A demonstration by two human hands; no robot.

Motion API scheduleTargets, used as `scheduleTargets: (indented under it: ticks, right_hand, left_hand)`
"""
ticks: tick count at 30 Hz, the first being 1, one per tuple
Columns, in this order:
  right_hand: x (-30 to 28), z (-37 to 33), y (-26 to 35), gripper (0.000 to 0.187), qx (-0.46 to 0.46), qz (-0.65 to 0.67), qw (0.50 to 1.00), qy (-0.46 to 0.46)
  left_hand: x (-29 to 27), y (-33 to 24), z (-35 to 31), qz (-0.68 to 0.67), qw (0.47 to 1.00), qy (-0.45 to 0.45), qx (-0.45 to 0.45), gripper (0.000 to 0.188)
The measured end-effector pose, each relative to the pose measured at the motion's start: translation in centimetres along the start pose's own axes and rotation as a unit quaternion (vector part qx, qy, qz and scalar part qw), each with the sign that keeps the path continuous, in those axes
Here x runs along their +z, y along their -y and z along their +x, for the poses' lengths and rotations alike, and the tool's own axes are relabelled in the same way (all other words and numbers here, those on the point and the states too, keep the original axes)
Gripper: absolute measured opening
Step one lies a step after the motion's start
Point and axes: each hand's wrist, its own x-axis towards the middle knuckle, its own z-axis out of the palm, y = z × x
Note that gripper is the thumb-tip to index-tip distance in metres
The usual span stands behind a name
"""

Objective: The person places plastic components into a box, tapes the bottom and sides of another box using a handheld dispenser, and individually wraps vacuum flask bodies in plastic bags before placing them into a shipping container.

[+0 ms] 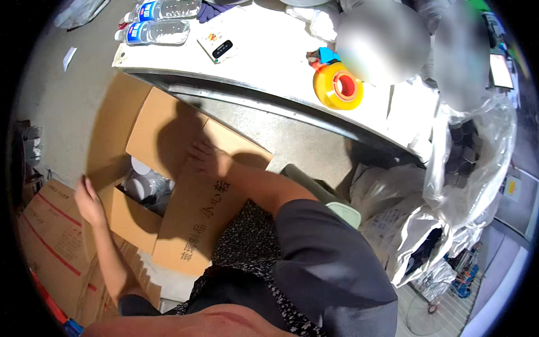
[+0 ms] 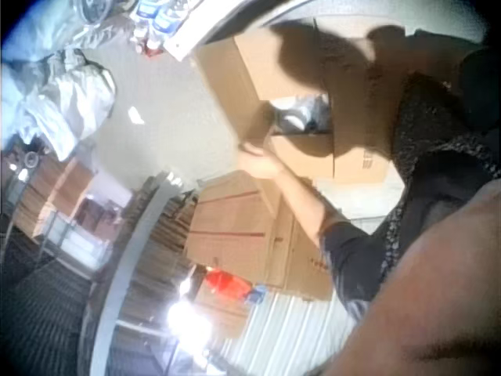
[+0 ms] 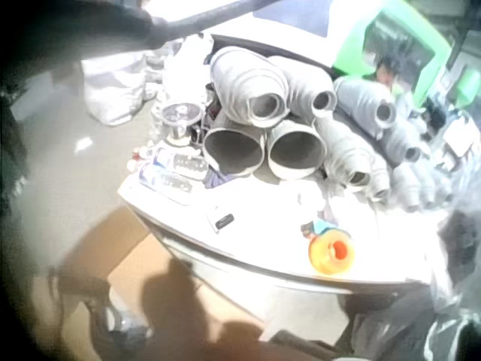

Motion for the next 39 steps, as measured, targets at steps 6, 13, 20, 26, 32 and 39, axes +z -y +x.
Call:
scheduleTargets:
  ticks: [6,13,20,26,32,39]
  right_hand:
    - [-4.3,-1.0,-2.7,0.064,-0.018,0.001,1.0,-0.005]
    - [-3.2,0.1,-3.6,0.055,0.076,0.043,0.994,-0.064]
    - [-5.0,0.7,-2.0,0.039,0.065,0.015,0.977,-0.202]
    - [-1.2,1.2,-3.1,0.038,0.119,0.07,0.983,-0.121]
    - [-3.8,-0.1,-1.8,0.039,0.094,0.063,0.982,-0.15]
    - [-2.9,-0.8,-3.5,0.04,0.109,0.071,0.981,-0.142]
  left_hand:
    - [8.7,-2.3,-14.5,-0.146,0.943,0.293,-0.055,0.043]
    - [13.6,-13.8,-11.7,-0.053,0.886,0.452,-0.086,0.061]
    - [11.2,-18.2,-6.2,-0.015,0.868,0.495,0.033,0.054]
    - [-0.2,-42.9,-0.1,-0.317,0.835,0.325,0.31,0.037]
    - [2.3,-56.8,-3.1,-0.195,0.753,0.161,0.608,0.055]
    - [2.4,-51.4,1.8,-0.041,0.707,0.155,0.689,0.044]
